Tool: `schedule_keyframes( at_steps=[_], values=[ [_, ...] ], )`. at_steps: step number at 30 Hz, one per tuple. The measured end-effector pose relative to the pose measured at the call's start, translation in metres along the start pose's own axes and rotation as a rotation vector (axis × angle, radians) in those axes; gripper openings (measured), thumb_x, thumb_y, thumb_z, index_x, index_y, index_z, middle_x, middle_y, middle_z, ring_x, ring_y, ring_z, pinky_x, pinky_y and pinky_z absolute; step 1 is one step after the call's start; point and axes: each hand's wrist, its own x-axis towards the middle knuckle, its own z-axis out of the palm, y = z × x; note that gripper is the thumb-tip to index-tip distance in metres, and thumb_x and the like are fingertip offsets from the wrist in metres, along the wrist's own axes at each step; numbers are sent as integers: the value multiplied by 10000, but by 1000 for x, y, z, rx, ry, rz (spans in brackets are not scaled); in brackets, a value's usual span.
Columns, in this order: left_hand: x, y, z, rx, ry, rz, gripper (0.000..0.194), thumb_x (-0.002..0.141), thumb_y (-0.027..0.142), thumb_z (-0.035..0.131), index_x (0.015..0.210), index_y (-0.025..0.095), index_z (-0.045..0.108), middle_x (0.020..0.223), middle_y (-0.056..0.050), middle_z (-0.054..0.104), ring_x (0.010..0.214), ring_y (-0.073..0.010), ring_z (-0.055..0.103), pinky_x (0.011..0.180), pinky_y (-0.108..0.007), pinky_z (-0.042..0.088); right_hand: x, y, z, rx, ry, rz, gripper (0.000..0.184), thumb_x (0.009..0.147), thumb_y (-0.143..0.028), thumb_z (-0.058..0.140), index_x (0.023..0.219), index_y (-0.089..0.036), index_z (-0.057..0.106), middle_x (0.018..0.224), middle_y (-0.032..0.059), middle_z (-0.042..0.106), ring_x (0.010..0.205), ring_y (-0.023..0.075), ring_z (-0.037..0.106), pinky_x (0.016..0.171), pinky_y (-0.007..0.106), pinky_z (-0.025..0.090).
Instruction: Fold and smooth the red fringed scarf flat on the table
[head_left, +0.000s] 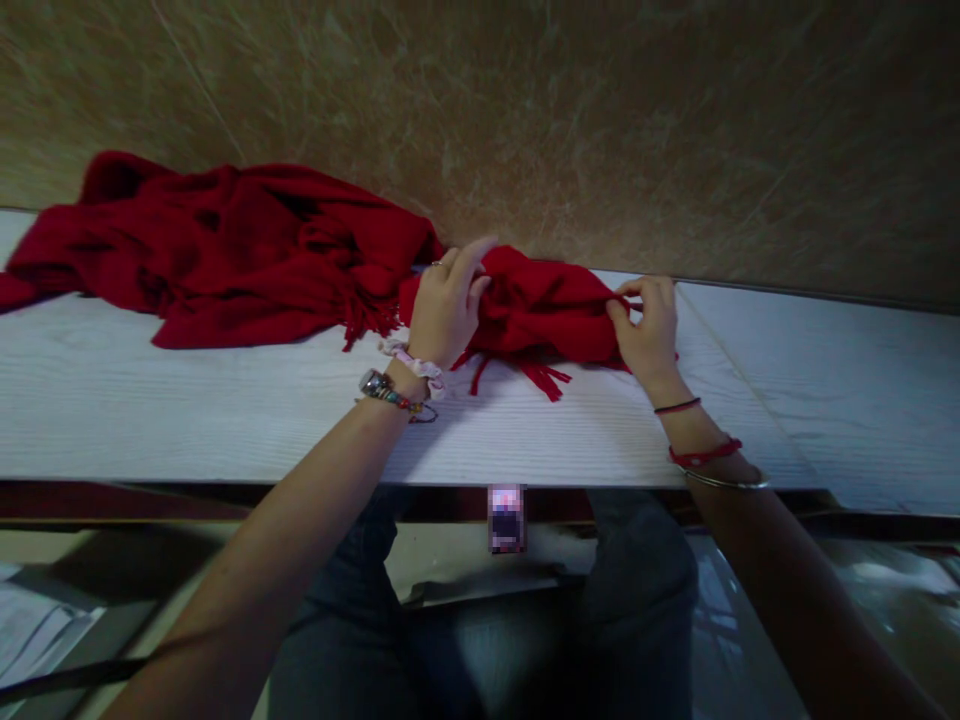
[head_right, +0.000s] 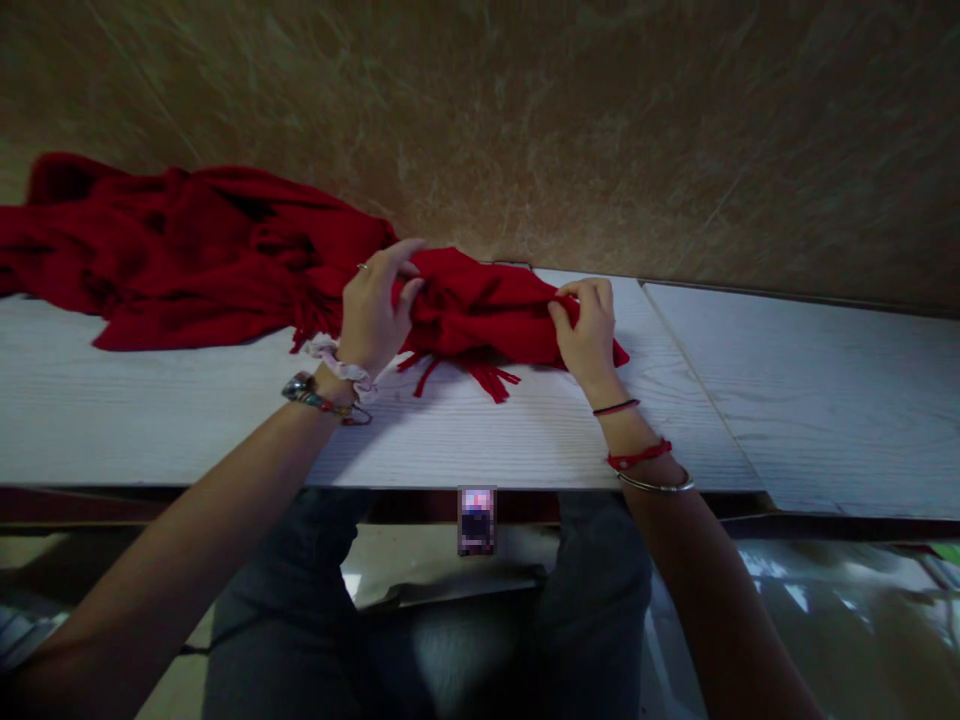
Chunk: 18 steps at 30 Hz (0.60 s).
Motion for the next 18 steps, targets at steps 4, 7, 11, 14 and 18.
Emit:
schedule_keyframes(
  at_steps=[4,7,11,14,18],
  values=[
    [-1,9,-1,33,-56,98,288,862,163,337,1064,245,525,985,-48,546,953,-185,505,800,-335,391,-6,-26,-6,48,-252,-202,258,723,-321,589,973,-256,570,1116,72,435,1082,253,417,887,475,378],
    [0,11,-4,-24,-277,289,330,819,103,334,1022,242,554,891,-23,587,869,-161,535,784,-316,379,-8,-35,-5,79,-510,-334,294,661,-370,653,926,-254,604,1181,71,415,1138,282,372,931,512,332],
    [1,11,-6,-82,-473,356,375,781,145,397,1140,203,488,933,-27,610,848,-159,548,787,-312,354,-9,-28,1,49,-570,-364,127,696,-286,624,811,-231,625,1156,71,434,1127,272,375,940,514,322],
    [1,11,-7,-69,-493,314,421,784,304,493,1189,194,449,942,-36,613,877,-185,545,790,-324,341,-8,-25,3,58,-492,-318,44,737,-206,567,747,-216,608,1088,66,463,1070,244,421,920,477,351],
    [2,9,-6,-19,-395,220,337,835,287,460,1162,206,474,916,-42,594,884,-191,533,787,-332,350,-4,-24,1,90,-341,-198,32,743,-192,548,725,-216,560,963,53,494,959,221,480,861,436,400]
  ],
)
